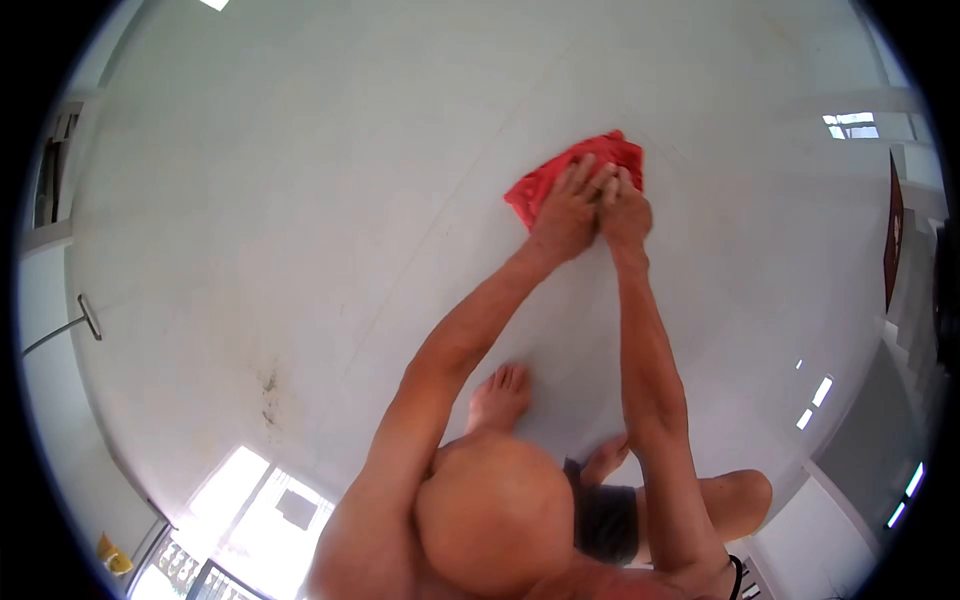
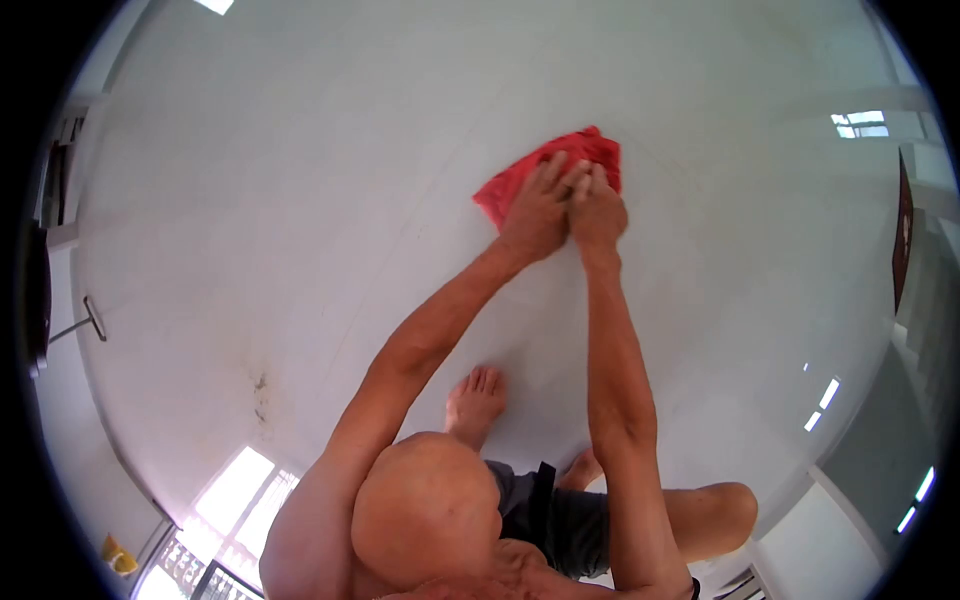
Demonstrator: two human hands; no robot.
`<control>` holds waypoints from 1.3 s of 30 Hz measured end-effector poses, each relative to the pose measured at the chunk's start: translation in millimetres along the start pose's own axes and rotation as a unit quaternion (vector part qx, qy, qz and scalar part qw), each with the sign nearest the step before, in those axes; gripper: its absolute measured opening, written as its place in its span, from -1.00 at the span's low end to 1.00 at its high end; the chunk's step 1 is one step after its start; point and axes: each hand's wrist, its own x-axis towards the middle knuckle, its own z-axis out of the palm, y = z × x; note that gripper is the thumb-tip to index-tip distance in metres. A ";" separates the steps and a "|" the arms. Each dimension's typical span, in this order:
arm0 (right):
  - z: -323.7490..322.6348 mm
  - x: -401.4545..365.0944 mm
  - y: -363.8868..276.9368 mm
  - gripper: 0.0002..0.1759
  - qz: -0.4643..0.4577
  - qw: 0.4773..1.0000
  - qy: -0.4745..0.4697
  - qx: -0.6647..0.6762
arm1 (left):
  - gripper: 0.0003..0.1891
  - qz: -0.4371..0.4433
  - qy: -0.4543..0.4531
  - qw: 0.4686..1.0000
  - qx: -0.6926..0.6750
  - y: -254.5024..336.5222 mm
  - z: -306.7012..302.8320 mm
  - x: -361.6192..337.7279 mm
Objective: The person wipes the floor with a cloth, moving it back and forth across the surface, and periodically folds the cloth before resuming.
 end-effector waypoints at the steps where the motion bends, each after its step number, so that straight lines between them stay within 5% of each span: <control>1: 4.6 11.9 -20.6 -0.57 -0.006 1.000 -0.007 -0.010 | -0.38 -0.010 0.001 1.000 0.027 -14.5 -6.9 5.1; 5: 50.8 53.0 -79.9 -0.61 -0.152 0.985 -0.073 -0.034 | -0.34 -0.072 -0.018 0.985 0.158 -74.7 -44.0 6.3; 8: 47.9 38.4 -133.8 -0.64 -0.133 0.986 -0.095 -0.015 | -0.33 -0.130 -0.015 0.973 0.192 -84.4 -80.9 -8.6; 12: 81.8 10.4 -131.3 -0.58 -0.213 0.963 -0.137 -0.091 | -0.33 -0.173 -0.019 0.963 0.206 -62.4 -89.5 -43.1; 15: 17.3 -29.5 -132.2 -0.48 -0.275 0.914 -0.189 -0.230 | -0.31 -0.170 -0.019 0.967 0.187 -27.6 -85.1 -63.4; 18: 5.4 -63.3 -102.9 -0.55 -0.199 0.949 -0.198 -0.146 | -0.27 -0.150 -0.037 0.972 0.176 -2.4 -68.2 -86.5; 22: -19.9 -117.8 -56.9 -0.49 -0.129 0.940 -0.236 -0.208 | -0.22 -0.119 -0.062 0.987 0.092 48.9 -43.9 -118.3; 24: 4.5 -152.1 -15.5 -0.46 -0.076 0.991 -0.093 -0.059 | -0.22 -0.103 -0.066 0.990 0.071 65.5 -40.8 -132.8; 27: 1.0 -164.5 -22.5 -0.43 -0.013 0.997 -0.068 -0.033 | -0.24 -0.105 -0.085 0.989 0.053 73.0 -45.9 -146.1; 33: 18.5 -131.3 -108.1 -0.62 -0.123 0.985 -0.110 -0.041 | -0.27 -0.186 -0.079 0.973 0.108 15.2 -88.6 -149.2; 37: 66.0 -110.5 -177.7 -0.79 -0.299 0.946 -0.102 -0.067 | -0.20 -0.242 -0.049 0.947 0.207 -35.9 -142.9 -155.0; 39: 75.9 -106.2 -207.3 -0.77 -0.285 0.946 -0.153 0.009 | -0.22 -0.268 0.003 0.937 0.223 -54.3 -154.5 -164.5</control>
